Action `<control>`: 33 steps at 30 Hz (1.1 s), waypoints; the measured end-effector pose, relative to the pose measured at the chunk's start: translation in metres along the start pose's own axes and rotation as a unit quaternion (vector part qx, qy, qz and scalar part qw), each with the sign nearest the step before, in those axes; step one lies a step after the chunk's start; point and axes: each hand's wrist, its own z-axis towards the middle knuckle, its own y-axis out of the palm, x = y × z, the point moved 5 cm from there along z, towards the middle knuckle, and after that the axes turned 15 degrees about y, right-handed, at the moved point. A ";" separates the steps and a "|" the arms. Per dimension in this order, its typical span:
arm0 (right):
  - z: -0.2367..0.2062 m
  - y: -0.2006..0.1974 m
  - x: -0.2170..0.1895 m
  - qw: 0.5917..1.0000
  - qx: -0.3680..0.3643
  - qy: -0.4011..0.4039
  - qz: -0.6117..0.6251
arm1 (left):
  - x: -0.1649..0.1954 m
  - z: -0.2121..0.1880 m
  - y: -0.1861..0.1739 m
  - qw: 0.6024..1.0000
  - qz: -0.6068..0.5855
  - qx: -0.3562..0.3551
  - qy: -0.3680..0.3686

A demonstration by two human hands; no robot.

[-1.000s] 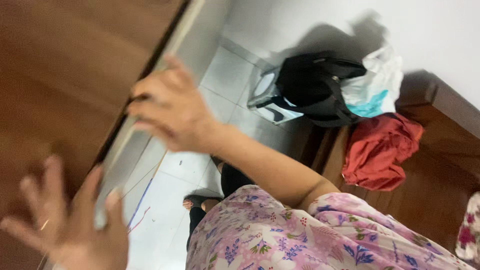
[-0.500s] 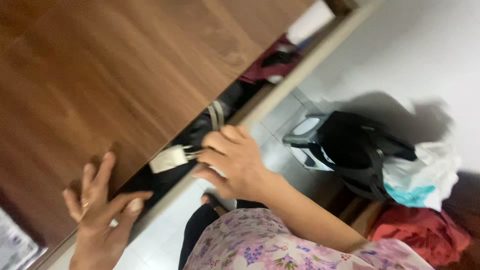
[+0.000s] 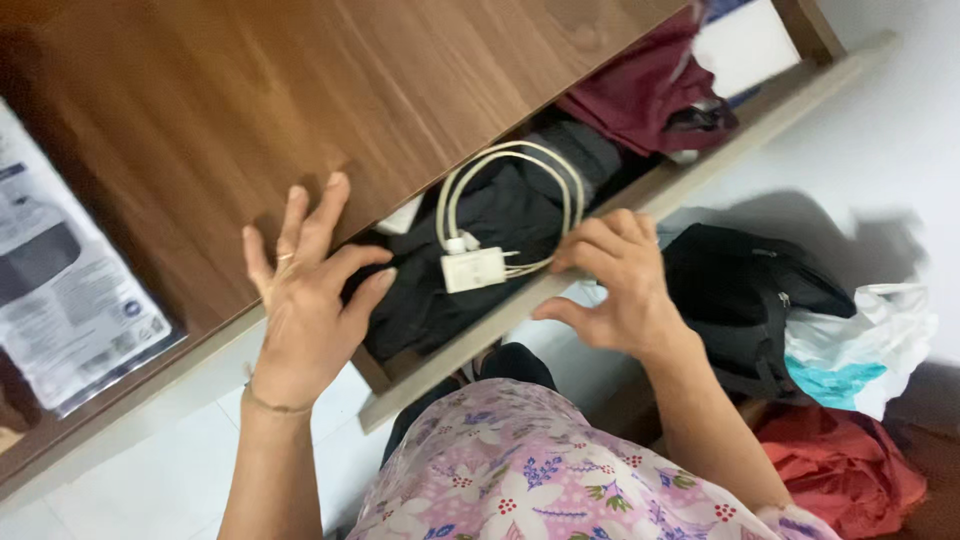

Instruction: The person empties the contents of dresser drawers one at a time, first removing packaged face masks and small supply packets, then clothing, gloves, a charging cable and small boxes, and arranges the items back into the drawers.

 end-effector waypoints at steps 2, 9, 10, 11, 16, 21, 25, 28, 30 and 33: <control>-0.009 -0.001 -0.001 1.000 -0.002 0.015 -0.007 | -0.003 -0.004 0.000 1.000 0.003 0.006 0.017; -0.046 -0.009 0.000 0.999 -0.007 0.032 -0.014 | -0.005 -0.010 0.002 0.998 0.018 0.046 0.030; -0.050 -0.010 0.000 0.999 -0.008 0.036 -0.014 | -0.004 -0.010 0.002 0.998 0.020 0.046 0.034; -0.054 -0.011 0.000 0.999 -0.010 0.041 -0.013 | -0.003 -0.010 0.002 0.998 0.022 0.045 0.037; -0.065 -0.018 0.002 0.999 -0.002 0.037 0.006 | -0.001 -0.012 0.004 0.999 0.016 0.040 0.029; -0.060 -0.023 0.008 0.999 -0.016 0.035 0.010 | -0.002 -0.007 0.006 0.999 -0.013 0.036 -0.006; -0.055 -0.031 0.016 0.996 -0.080 0.044 0.017 | 0.016 0.016 0.000 0.998 0.036 0.046 0.009; -0.040 -0.048 0.040 0.983 -0.149 0.035 0.100 | 0.033 0.038 -0.003 0.995 0.047 0.033 -0.086; -0.020 -0.072 0.067 0.987 -0.105 0.005 0.122 | 0.054 0.055 0.013 0.983 -0.031 0.046 -0.174; 0.030 -0.104 0.121 0.998 0.025 -0.045 0.020 | 0.114 0.108 0.055 0.998 -0.025 0.050 0.038</control>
